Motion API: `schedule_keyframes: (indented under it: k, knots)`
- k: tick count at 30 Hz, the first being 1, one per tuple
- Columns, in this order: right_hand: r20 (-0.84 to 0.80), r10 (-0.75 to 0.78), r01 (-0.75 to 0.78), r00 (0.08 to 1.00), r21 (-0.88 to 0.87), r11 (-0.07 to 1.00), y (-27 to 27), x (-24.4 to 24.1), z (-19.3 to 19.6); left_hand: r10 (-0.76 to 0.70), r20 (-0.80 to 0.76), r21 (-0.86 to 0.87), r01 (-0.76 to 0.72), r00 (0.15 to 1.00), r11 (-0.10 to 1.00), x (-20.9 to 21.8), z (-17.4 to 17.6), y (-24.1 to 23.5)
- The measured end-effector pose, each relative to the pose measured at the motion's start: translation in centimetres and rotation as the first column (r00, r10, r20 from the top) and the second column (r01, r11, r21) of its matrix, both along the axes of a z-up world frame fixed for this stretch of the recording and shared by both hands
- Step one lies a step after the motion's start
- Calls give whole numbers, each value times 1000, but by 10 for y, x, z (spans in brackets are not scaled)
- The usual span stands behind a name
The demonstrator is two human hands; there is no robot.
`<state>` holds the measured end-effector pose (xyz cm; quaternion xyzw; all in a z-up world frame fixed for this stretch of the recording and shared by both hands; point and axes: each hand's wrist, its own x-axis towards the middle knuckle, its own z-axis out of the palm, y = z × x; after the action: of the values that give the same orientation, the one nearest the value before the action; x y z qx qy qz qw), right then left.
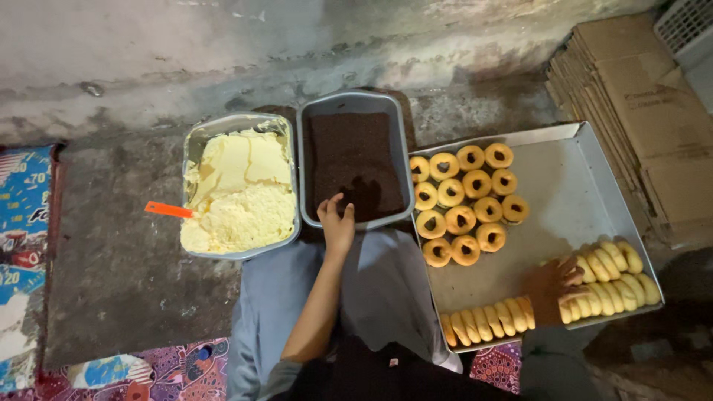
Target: The person fills ring-shaped pastries by hand, first pressing a yellow paste into the center hole and then dipping the filled hole into a dark granular topping. The finished pastries are placed on a metal tray.
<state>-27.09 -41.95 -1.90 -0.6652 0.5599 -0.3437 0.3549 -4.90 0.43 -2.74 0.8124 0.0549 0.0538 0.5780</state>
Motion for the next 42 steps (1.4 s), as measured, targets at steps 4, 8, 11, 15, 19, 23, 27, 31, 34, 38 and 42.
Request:
schedule_keyframes:
  k: [4, 8, 11, 15, 19, 23, 27, 31, 34, 38, 42]
  knots:
    - [40, 94, -95, 995, 9, 995, -6, -8, 12, 19, 95, 2, -19, 995, 1000, -3, -20, 4]
    - [89, 236, -236, 968, -7, 972, 4, 3, 9, 27, 4, -123, -26, 1000, 992, -19, -36, 3]
    - [178, 441, -442, 880, -37, 896, 23, 31, 5, -106, 56, -468, 120, 993, 875, -44, -30, -9]
    - [280, 799, -846, 532, 138, 515, 103, 64, -1, -582, -330, -887, -33, 743, 460, -87, 6, -11]
    - [273, 922, -945, 274, 255, 206, 222, 103, 8, -678, -156, -987, -140, 718, 80, -107, 34, 24]
    - [157, 955, -946, 250, -172, 276, 322, 127, 33, -348, -252, -968, -230, 903, 103, -108, 21, 85]
    - [116, 980, -979, -163, -143, -146, 421, 120, 33, 54, -234, -932, -240, 971, 271, -101, -8, 138]
    - [123, 983, -990, -138, 5, -140, 468, 153, 23, 178, -184, -934, -228, 967, 276, -100, -21, 186]
    - [-108, 990, -916, -94, -379, -129, 478, 214, 23, 100, -286, -954, -293, 953, 61, -98, -20, 211]
    - [-417, 906, -869, -69, -422, -260, 480, 263, 31, 66, -336, -942, -337, 940, 2, -96, -33, 227]
    - [-34, 976, -977, -214, 0, -214, 500, 229, 40, 139, -311, -948, -318, 940, 33, -83, -52, 228]
